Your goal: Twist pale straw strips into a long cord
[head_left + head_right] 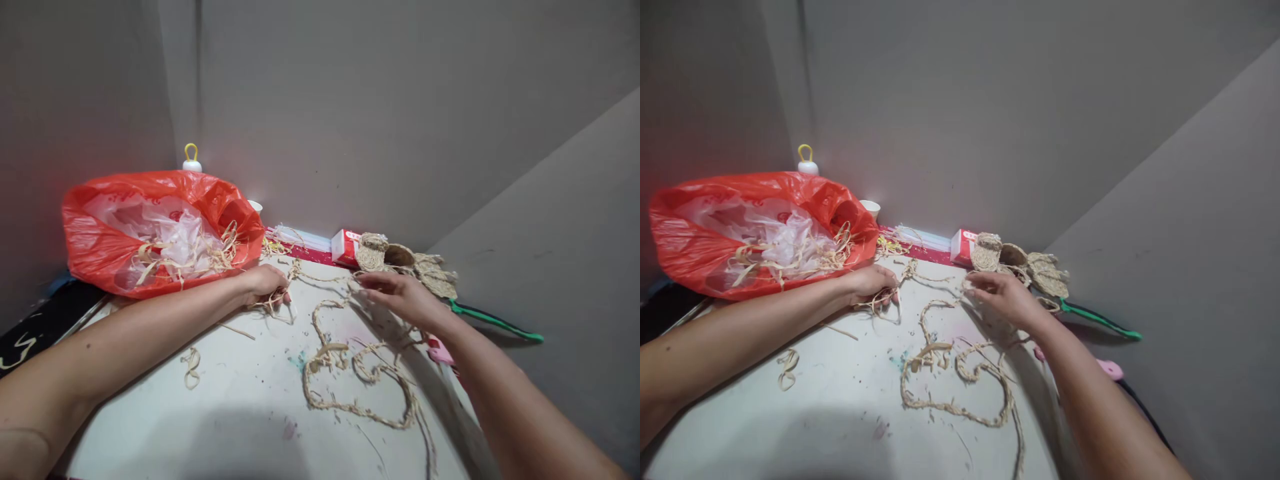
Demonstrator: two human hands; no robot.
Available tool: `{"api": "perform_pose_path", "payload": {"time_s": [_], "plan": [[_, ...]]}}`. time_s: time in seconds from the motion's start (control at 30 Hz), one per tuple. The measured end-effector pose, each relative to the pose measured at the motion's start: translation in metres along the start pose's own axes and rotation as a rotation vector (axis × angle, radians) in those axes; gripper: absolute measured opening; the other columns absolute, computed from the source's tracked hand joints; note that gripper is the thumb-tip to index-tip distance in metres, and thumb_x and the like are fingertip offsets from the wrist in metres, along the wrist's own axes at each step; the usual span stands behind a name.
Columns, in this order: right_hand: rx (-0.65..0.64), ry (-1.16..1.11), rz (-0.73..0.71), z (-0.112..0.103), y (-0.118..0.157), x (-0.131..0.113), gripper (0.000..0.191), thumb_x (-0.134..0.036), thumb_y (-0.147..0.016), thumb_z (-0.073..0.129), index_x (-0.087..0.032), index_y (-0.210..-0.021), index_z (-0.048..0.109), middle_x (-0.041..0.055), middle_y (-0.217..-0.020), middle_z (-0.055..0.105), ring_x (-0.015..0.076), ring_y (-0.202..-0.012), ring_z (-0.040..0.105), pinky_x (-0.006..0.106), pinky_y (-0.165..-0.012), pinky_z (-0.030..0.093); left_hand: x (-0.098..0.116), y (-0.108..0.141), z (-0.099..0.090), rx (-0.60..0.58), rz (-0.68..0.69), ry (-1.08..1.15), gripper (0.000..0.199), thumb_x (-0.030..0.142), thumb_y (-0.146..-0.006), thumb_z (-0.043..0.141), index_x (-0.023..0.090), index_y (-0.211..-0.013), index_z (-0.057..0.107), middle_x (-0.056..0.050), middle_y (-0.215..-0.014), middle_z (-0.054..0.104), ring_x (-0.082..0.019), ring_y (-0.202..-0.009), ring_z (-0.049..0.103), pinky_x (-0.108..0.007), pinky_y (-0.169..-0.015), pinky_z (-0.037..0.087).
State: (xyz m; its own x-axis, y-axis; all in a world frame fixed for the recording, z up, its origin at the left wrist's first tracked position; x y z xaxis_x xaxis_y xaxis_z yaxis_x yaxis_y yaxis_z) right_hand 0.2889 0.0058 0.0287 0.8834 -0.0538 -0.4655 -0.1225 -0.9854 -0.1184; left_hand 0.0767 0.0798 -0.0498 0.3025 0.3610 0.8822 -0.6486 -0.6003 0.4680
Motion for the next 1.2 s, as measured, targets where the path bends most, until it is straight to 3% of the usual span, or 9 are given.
{"api": "perform_pose_path", "payload": {"time_s": [0.13,0.27,0.37,0.5,0.6,0.77,0.87,0.93,1.2], "plan": [[0.193,0.172,-0.259,-0.002,0.051,-0.078,0.040,-0.034,-0.084,0.054,-0.021,-0.121,0.060,0.0131,-0.123,0.061,0.0300,-0.115,0.053,0.049,-0.098,0.040,-0.001,0.000,0.000,0.000,-0.002,-0.013,0.030,0.006,-0.082,0.041,0.014,-0.054,0.049,0.001,-0.048,0.058,-0.006,-0.035,0.045,-0.018,-0.037,0.030],[-0.185,0.265,-0.568,0.077,0.116,-0.151,0.046,-0.035,-0.090,0.050,-0.027,-0.135,0.047,0.0082,-0.139,0.050,0.0265,-0.127,0.044,0.050,-0.103,0.036,-0.001,-0.001,0.000,-0.009,-0.014,-0.039,0.031,0.008,-0.083,0.042,0.013,-0.054,0.050,0.001,-0.048,0.057,-0.006,-0.036,0.045,-0.018,-0.038,0.030],[-0.181,0.436,-0.498,0.085,0.131,-0.107,0.041,-0.022,-0.093,0.043,-0.027,-0.133,0.050,0.0086,-0.135,0.054,0.0264,-0.123,0.049,0.054,-0.102,0.036,-0.001,-0.002,0.000,-0.016,-0.014,-0.057,0.032,0.008,-0.084,0.041,0.013,-0.054,0.051,0.001,-0.048,0.056,-0.006,-0.036,0.045,-0.019,-0.038,0.030],[0.013,0.584,-0.231,0.028,0.127,0.015,0.037,-0.028,-0.092,0.041,-0.016,-0.117,0.065,0.0164,-0.118,0.065,0.0303,-0.107,0.061,0.052,-0.089,0.049,-0.002,-0.003,-0.001,-0.025,0.001,-0.065,0.033,0.008,-0.084,0.039,0.013,-0.054,0.050,0.000,-0.050,0.057,-0.007,-0.037,0.044,-0.019,-0.038,0.030],[-0.054,0.561,-0.216,0.006,0.128,0.032,0.033,-0.033,-0.089,0.046,-0.018,-0.106,0.071,0.0145,-0.110,0.069,0.0295,-0.102,0.065,0.046,-0.084,0.054,-0.003,-0.003,-0.001,-0.029,0.004,-0.069,0.032,0.009,-0.084,0.040,0.013,-0.054,0.051,-0.001,-0.053,0.058,-0.007,-0.037,0.045,-0.020,-0.039,0.032],[0.153,0.358,-0.438,0.011,0.135,-0.122,0.030,-0.022,-0.088,0.051,-0.019,-0.116,0.063,0.0157,-0.120,0.062,0.0272,-0.110,0.058,0.044,-0.090,0.048,-0.005,-0.002,0.000,-0.030,-0.010,-0.085,0.031,0.011,-0.084,0.043,0.012,-0.055,0.053,0.001,-0.046,0.052,-0.006,-0.038,0.044,-0.018,-0.039,0.030],[-0.162,0.044,-0.625,0.062,0.145,-0.215,0.032,-0.015,-0.087,0.053,-0.021,-0.118,0.060,0.0107,-0.107,0.066,0.0212,-0.100,0.060,0.036,-0.088,0.048,-0.008,-0.003,0.000,-0.035,-0.024,-0.076,0.030,0.010,-0.084,0.043,0.011,-0.055,0.053,0.001,-0.046,0.052,-0.006,-0.039,0.044,-0.017,-0.041,0.032],[-0.290,-0.095,-0.591,0.084,0.142,-0.236,0.022,-0.015,-0.088,0.051,-0.021,-0.103,0.065,0.0064,-0.088,0.068,0.0178,-0.084,0.062,0.031,-0.078,0.049,-0.009,-0.004,0.000,-0.044,-0.032,-0.060,0.031,0.010,-0.084,0.043,0.011,-0.055,0.053,0.000,-0.048,0.054,-0.006,-0.039,0.044,-0.018,-0.042,0.033],[0.185,-0.896,0.392,0.077,0.027,-0.093,0.014,-0.032,-0.074,0.066,-0.018,-0.072,0.061,0.0019,-0.070,0.064,0.0126,-0.061,0.059,0.023,-0.056,0.049,-0.005,-0.002,0.003,-0.150,-0.016,0.052,0.033,0.003,-0.084,0.038,0.011,-0.054,0.051,-0.002,-0.053,0.058,-0.005,-0.037,0.043,-0.018,-0.041,0.035]]}}
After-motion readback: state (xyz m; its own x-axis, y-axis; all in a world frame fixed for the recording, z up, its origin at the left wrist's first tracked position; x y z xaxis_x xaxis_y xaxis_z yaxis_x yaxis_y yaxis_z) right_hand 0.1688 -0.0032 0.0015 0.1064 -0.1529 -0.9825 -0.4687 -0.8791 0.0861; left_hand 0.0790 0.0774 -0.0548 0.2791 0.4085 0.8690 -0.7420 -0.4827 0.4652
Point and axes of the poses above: each hand's wrist, its own y-axis away from the middle knuckle, its own z-axis out of the palm, x = y × z, the point moved 9 cm from there along -y, towards the middle knuckle
